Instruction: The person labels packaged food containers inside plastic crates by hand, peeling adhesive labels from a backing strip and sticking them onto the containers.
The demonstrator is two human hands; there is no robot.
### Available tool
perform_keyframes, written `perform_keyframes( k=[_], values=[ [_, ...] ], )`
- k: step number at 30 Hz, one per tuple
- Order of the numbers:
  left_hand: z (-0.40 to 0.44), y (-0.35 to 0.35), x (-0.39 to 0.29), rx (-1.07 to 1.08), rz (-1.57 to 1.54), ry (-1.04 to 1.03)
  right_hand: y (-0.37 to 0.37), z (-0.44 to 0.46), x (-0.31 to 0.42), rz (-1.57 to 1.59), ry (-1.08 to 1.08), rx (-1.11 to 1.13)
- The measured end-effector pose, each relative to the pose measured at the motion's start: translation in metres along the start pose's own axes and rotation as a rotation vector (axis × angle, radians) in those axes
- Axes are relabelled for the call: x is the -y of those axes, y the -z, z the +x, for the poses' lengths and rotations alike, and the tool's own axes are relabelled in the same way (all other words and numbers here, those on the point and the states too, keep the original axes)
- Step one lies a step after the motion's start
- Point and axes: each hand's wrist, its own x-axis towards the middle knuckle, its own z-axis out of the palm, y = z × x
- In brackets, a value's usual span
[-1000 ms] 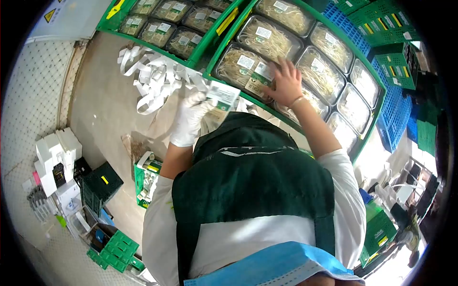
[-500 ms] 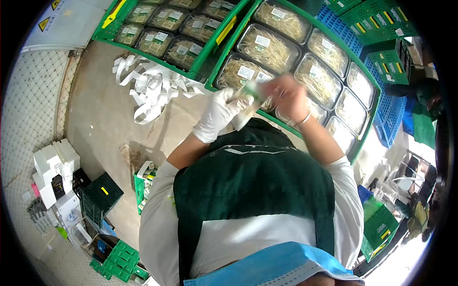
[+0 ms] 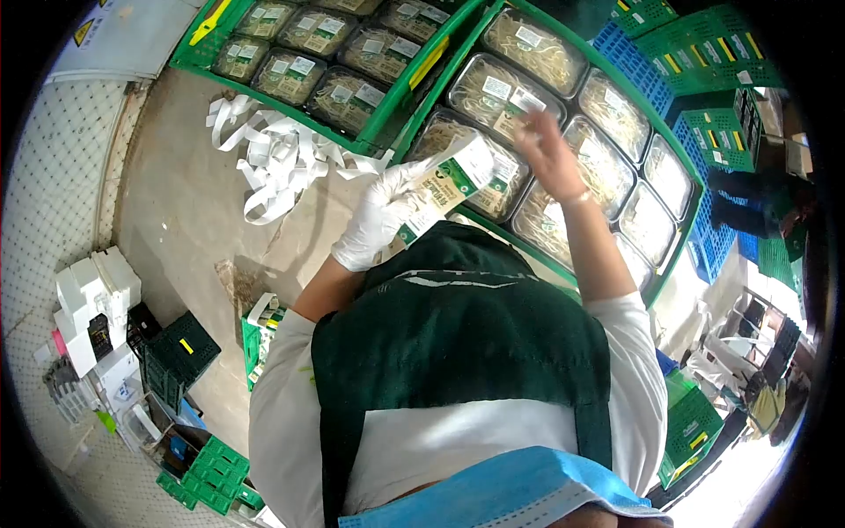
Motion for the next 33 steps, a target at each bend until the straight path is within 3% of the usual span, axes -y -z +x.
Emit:
perform_keyframes(
  k=[2, 3, 5, 8, 10, 11, 12, 13, 14, 15, 16, 18, 20, 21, 22, 24, 26, 27, 28, 29, 30, 31, 32, 33],
  values=[
    [0.004, -0.003, 0.009, 0.044, 0.028, -0.121, -0.004, -0.025, 0.049, 0.161, 0.139, 0.194],
    [0.01, 0.002, 0.005, 0.172, 0.102, 0.002, -0.006, -0.03, 0.055, 0.077, 0.167, 0.165],
    [0.015, -0.009, -0.009, 0.181, 0.193, -0.095, -0.004, -0.032, 0.062, -0.048, 0.255, 0.15],
    [0.03, -0.028, -0.002, 0.066, 0.207, -0.262, -0.009, -0.036, 0.074, 0.089, 0.127, 0.197],
    [0.037, -0.032, -0.004, 0.064, 0.437, -0.381, -0.009, -0.035, 0.074, 0.114, 0.109, 0.106],
    [0.038, -0.035, -0.006, 0.002, 0.42, -0.247, -0.004, -0.031, 0.069, 0.072, 0.081, 0.093],
    [0.042, -0.035, -0.003, -0.007, 0.437, -0.259, 0.001, -0.025, 0.063, 0.031, 0.055, 0.082],
    [0.043, -0.033, -0.004, 0.031, 0.391, -0.177, 0.01, -0.01, 0.047, -0.174, 0.238, -0.037],
    [0.04, -0.034, -0.013, 0.068, 0.344, -0.094, 0.026, 0.014, 0.031, -0.389, 0.236, -0.106],
    [0.038, -0.037, -0.023, 0.07, 0.207, -0.044, 0.047, 0.041, 0.016, -0.247, 0.225, -0.235],
    [0.039, -0.024, -0.011, 0.076, 0.094, -0.059, 0.069, 0.069, 0.007, -0.421, 0.183, -0.27],
    [0.038, -0.01, -0.008, -0.031, 0.14, 0.023, 0.092, 0.122, -0.027, -0.835, 0.328, -0.416],
    [0.039, -0.005, -0.001, -0.055, 0.093, 0.012, 0.082, 0.147, -0.064, -1.073, 0.181, -0.299],
    [0.037, -0.009, -0.003, -0.1, 0.135, 0.041, 0.074, 0.15, -0.074, -1.152, 0.224, -0.236],
    [0.035, -0.011, -0.005, -0.146, 0.177, 0.071, 0.069, 0.149, -0.084, -1.085, 0.073, -0.215],
    [0.034, -0.008, 0.003, -0.141, 0.146, 0.053, 0.061, 0.137, -0.082, -1.051, 0.159, -0.461],
    [0.031, -0.015, -0.006, -0.118, 0.171, 0.041, 0.057, 0.116, -0.064, -1.034, 0.11, -0.514],
    [0.031, -0.018, -0.003, -0.089, 0.032, 0.062, 0.053, 0.103, -0.058, -0.867, 0.128, -0.449],
    [0.033, -0.023, -0.003, -0.087, 0.032, 0.057, 0.051, 0.082, -0.036, -0.363, -0.051, -0.092],
    [0.034, -0.03, -0.002, -0.066, 0.032, 0.002, 0.041, 0.056, -0.02, 0.149, 0.081, 0.077],
    [0.034, -0.036, 0.0, -0.042, 0.034, -0.05, 0.045, 0.026, 0.023, 0.451, -0.075, 0.37],
    [0.038, -0.023, 0.022, -0.03, 0.149, -0.083, 0.037, 0.009, 0.026, 0.205, 0.202, 0.285],
    [0.042, -0.02, 0.02, -0.022, 0.151, -0.085, 0.041, -0.004, 0.048, 0.083, 0.162, 0.26],
    [0.045, -0.017, 0.016, 0.102, 0.345, -0.173, 0.043, -0.011, 0.048, 0.024, 0.183, 0.244]
  ],
)
